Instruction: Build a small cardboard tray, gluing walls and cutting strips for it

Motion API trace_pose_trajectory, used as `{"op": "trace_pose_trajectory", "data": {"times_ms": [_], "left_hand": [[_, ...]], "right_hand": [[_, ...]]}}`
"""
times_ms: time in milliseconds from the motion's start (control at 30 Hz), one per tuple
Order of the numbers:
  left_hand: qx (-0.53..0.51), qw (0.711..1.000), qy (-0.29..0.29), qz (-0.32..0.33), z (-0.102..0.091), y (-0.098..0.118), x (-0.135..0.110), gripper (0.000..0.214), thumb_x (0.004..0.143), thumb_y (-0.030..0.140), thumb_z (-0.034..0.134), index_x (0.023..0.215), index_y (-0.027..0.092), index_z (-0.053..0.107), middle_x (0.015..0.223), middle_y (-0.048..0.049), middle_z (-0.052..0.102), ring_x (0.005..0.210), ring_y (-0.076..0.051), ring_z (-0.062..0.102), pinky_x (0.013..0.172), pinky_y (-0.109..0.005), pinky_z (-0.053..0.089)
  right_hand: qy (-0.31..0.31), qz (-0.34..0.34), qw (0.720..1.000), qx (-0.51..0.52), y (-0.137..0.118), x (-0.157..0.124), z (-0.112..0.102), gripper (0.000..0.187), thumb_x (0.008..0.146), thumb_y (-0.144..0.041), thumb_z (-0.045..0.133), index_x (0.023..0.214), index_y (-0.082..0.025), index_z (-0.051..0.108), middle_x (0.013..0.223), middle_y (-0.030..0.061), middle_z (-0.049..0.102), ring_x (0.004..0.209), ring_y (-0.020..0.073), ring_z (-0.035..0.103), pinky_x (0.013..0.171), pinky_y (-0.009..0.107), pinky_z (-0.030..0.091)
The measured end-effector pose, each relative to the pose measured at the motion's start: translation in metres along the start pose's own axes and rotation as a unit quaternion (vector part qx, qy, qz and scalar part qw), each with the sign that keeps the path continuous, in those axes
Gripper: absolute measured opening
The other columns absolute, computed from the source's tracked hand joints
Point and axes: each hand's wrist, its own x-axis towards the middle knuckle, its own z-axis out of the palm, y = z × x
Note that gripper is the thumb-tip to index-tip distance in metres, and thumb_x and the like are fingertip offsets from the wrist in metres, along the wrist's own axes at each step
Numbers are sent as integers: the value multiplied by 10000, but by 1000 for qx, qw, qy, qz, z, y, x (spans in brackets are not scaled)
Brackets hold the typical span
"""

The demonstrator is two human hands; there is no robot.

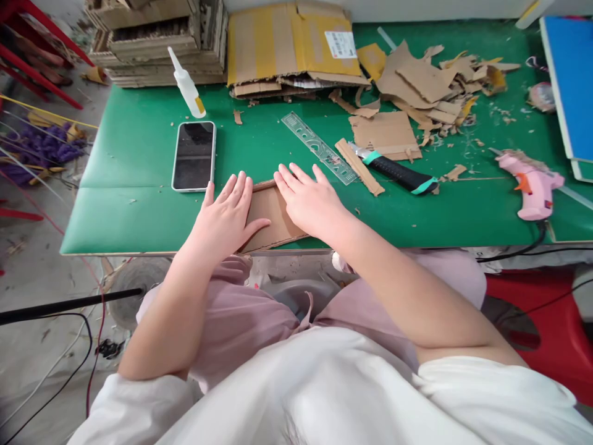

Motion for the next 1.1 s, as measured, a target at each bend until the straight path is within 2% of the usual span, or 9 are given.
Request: {"op": "trace_pose_trajectory", "data": {"times_ms": [233, 433, 567, 667, 767, 900, 1000, 1100], "left_hand": [[11, 1000, -1, -1, 0, 1, -1, 714, 923, 482, 405, 1454, 34, 244, 1524, -202, 241, 1430, -313, 241, 1150, -575, 128], [11, 1000, 11, 26, -3, 3, 1, 683, 922, 438, 435, 1461, 64, 247, 1533, -189, 238, 1436, -326, 213, 1153, -565, 129], [8, 999, -9, 33, -4, 1, 7, 652, 919, 408, 452, 1450, 69, 283, 1528, -193, 256, 1432, -321, 226, 1155, -510, 200], [0, 999, -17, 37, -3, -5, 12, 557, 941, 331, 408, 1433, 85, 327, 1503, -191, 326, 1409, -304, 292, 1134, -487, 273], [-17, 999, 34, 39, 0, -12, 17, 431, 942, 218, 364, 1356, 144, 462, 1426, -148, 468, 1342, -260, 420, 1087, -433, 367], [-24, 990, 132, 49, 6, -17, 25, 313, 916, 183, 406, 1099, 206, 659, 1207, -90, 633, 1173, -236, 550, 965, -375, 466], [-19, 988, 146, 50, 8, -17, 27, 268, 909, 198, 435, 925, 209, 702, 1029, -92, 663, 983, -236, 578, 828, -367, 493], [-17, 990, 135, 44, 7, -15, 28, 216, 889, 237, 496, 899, 194, 707, 968, -103, 641, 922, -246, 547, 779, -373, 475]], "right_hand": [[8, 7, 1000, 14, -1, -5, -1, 535, 924, -146, 285, 1448, -38, 288, 1517, 160, 297, 1403, 302, 294, 1100, 606, 264], [17, -1, 999, 27, -2, -8, 2, 501, 949, -198, 300, 1429, -58, 338, 1512, 151, 312, 1400, 300, 302, 1101, 615, 255], [52, -2, 998, 42, 3, -3, 1, 481, 945, -248, 384, 1394, -78, 412, 1476, 152, 389, 1387, 307, 327, 1092, 605, 286], [108, 7, 993, 55, 12, 3, 3, 402, 929, -190, 407, 1301, -121, 543, 1375, 127, 531, 1324, 285, 429, 1062, 537, 361], [135, 8, 989, 66, 17, 9, 6, 345, 914, -141, 409, 1143, -155, 667, 1217, 98, 657, 1211, 265, 532, 998, 471, 423], [131, 4, 989, 75, 16, 13, 6, 283, 905, -177, 459, 970, -168, 734, 1113, 98, 700, 1104, 257, 575, 936, 439, 444], [140, 10, 988, 70, 15, 16, 8, 246, 893, -220, 498, 913, -166, 738, 1135, 103, 684, 1108, 270, 552, 920, 433, 446], [159, 14, 986, 54, 15, 21, 11, 275, 906, -202, 456, 874, -170, 727, 1133, 103, 671, 1134, 274, 528, 946, 440, 427]]}}
